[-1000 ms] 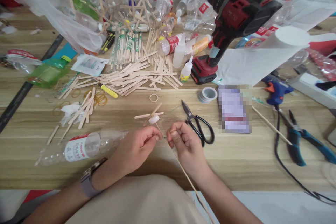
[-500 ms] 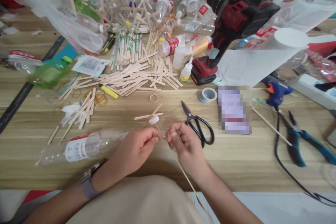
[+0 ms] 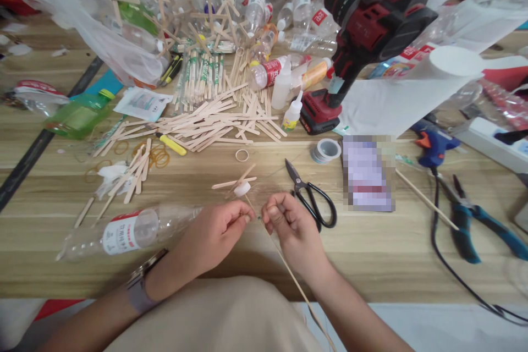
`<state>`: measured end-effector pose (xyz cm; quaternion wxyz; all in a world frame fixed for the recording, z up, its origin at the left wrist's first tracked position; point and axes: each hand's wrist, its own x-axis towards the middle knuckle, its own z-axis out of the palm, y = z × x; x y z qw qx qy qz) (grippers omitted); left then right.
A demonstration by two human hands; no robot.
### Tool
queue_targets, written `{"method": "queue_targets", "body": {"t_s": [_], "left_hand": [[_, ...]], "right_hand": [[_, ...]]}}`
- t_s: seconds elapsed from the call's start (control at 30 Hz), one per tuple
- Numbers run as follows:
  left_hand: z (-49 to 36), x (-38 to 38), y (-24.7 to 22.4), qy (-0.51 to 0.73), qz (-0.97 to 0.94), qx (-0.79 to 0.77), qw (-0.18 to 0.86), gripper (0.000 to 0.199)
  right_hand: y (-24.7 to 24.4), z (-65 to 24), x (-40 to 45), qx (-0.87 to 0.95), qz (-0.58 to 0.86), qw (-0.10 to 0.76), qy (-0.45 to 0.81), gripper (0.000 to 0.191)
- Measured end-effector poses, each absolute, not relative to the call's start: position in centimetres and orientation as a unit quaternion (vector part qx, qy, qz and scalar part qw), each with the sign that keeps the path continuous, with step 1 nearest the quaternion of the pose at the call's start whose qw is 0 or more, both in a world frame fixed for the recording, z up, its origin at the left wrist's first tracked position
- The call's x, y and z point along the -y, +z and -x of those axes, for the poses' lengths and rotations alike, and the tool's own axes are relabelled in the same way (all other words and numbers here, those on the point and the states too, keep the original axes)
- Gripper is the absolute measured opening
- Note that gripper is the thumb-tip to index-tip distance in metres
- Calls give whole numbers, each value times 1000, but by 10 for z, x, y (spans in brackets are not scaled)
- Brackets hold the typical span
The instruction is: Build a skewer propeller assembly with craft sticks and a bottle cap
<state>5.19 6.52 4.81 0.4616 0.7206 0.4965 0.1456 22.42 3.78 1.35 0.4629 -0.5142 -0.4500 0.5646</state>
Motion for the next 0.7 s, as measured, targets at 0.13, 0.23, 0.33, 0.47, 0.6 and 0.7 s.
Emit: {"method": "queue_targets", "body": {"t_s": [0.13, 0.23, 0.33, 0.47, 0.6, 0.7], "left_hand": [[-50, -64, 50, 127, -741, -487, 444, 23], [-47, -62, 51, 106, -763, -492, 405, 22], [-45, -61, 51, 101, -781, -503, 356, 24], [-47, -59, 52, 104, -806, -498, 302, 23], [-49, -56, 54, 95, -838, -484, 235, 13], [-48, -55, 55, 104, -855, -460, 217, 10]], "right_hand": [[17, -227, -39, 444, 520, 443, 580, 31], [19, -228, -40, 434, 529, 432, 588, 32], [18, -229, -40, 417, 543, 433, 586, 30], [17, -227, -38, 398, 563, 445, 571, 31], [19, -224, -35, 423, 595, 447, 516, 28], [22, -225, -32, 503, 630, 411, 426, 21]]}}
